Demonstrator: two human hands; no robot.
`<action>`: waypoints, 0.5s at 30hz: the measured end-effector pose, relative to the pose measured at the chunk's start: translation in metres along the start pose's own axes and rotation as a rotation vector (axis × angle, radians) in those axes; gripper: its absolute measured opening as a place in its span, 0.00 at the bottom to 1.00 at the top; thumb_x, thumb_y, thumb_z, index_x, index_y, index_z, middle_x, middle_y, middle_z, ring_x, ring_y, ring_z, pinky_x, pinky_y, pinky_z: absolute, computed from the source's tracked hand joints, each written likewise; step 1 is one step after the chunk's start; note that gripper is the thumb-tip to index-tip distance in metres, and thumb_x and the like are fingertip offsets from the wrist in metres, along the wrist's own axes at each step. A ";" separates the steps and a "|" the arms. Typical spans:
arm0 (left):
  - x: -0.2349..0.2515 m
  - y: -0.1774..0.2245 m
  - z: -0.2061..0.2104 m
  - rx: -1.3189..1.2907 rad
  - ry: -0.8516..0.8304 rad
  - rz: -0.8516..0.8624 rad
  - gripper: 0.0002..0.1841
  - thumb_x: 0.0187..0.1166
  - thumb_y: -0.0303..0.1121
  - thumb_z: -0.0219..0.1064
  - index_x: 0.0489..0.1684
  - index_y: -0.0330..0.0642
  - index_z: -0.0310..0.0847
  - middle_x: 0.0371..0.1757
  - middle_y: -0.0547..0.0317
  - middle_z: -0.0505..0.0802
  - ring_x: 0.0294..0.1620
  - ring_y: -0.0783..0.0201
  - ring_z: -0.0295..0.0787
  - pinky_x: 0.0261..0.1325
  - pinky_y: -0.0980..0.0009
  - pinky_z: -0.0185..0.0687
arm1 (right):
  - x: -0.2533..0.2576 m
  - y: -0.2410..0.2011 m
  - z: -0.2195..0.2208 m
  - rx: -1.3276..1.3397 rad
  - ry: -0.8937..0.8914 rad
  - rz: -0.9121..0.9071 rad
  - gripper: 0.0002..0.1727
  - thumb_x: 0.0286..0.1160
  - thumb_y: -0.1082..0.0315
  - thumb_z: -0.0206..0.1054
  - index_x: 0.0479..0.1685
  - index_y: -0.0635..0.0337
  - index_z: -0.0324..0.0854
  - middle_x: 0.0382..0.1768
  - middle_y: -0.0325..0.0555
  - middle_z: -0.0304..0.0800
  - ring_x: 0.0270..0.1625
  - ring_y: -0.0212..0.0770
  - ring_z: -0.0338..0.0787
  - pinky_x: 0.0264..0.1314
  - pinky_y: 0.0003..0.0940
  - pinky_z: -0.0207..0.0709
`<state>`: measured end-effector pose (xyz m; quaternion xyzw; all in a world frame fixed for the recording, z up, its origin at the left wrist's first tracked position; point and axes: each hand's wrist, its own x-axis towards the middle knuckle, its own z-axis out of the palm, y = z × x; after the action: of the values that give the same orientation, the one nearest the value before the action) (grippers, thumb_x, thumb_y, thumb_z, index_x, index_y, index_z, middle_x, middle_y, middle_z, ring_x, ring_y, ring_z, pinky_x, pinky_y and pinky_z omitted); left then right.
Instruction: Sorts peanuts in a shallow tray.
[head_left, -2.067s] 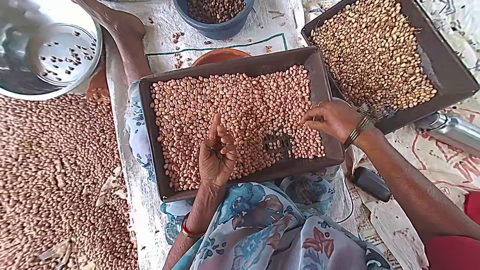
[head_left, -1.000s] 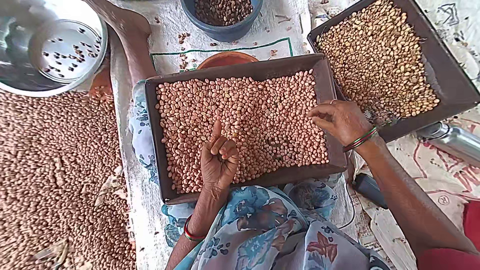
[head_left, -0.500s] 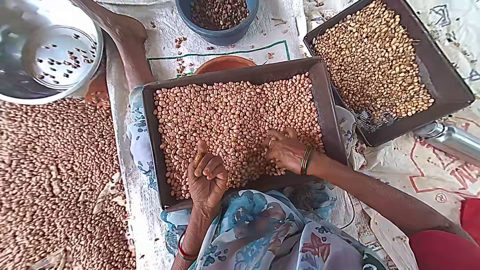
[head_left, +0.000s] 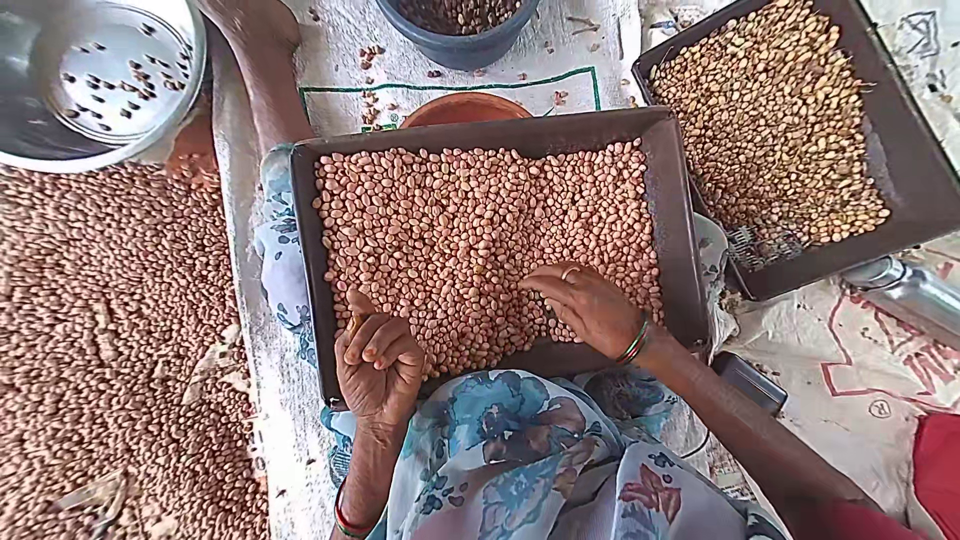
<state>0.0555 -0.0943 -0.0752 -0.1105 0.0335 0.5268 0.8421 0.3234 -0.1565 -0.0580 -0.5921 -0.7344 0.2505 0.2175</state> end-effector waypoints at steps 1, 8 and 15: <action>0.000 0.001 0.000 -0.004 0.000 0.001 0.07 0.78 0.25 0.60 0.39 0.33 0.84 0.21 0.63 0.88 0.22 0.74 0.86 0.31 0.84 0.82 | 0.005 -0.012 0.013 0.029 -0.073 -0.055 0.24 0.75 0.81 0.63 0.69 0.52 0.86 0.70 0.51 0.87 0.76 0.59 0.83 0.68 0.62 0.77; -0.011 0.011 0.003 0.051 -0.012 0.010 0.08 0.80 0.24 0.58 0.38 0.34 0.83 0.22 0.63 0.88 0.23 0.74 0.87 0.31 0.84 0.82 | -0.007 0.012 -0.036 -0.164 -0.290 0.019 0.15 0.61 0.86 0.70 0.29 0.54 0.95 0.45 0.49 0.95 0.71 0.62 0.83 0.66 0.72 0.63; -0.037 0.019 0.007 0.027 0.033 0.029 0.08 0.81 0.26 0.58 0.40 0.33 0.84 0.21 0.66 0.88 0.21 0.76 0.86 0.29 0.86 0.80 | -0.038 0.041 -0.097 -0.231 0.098 0.226 0.11 0.71 0.84 0.65 0.42 0.68 0.92 0.48 0.66 0.93 0.49 0.68 0.91 0.51 0.65 0.78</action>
<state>0.0221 -0.1175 -0.0652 -0.1071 0.0562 0.5367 0.8351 0.4222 -0.1759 -0.0085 -0.7034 -0.6756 0.1581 0.1541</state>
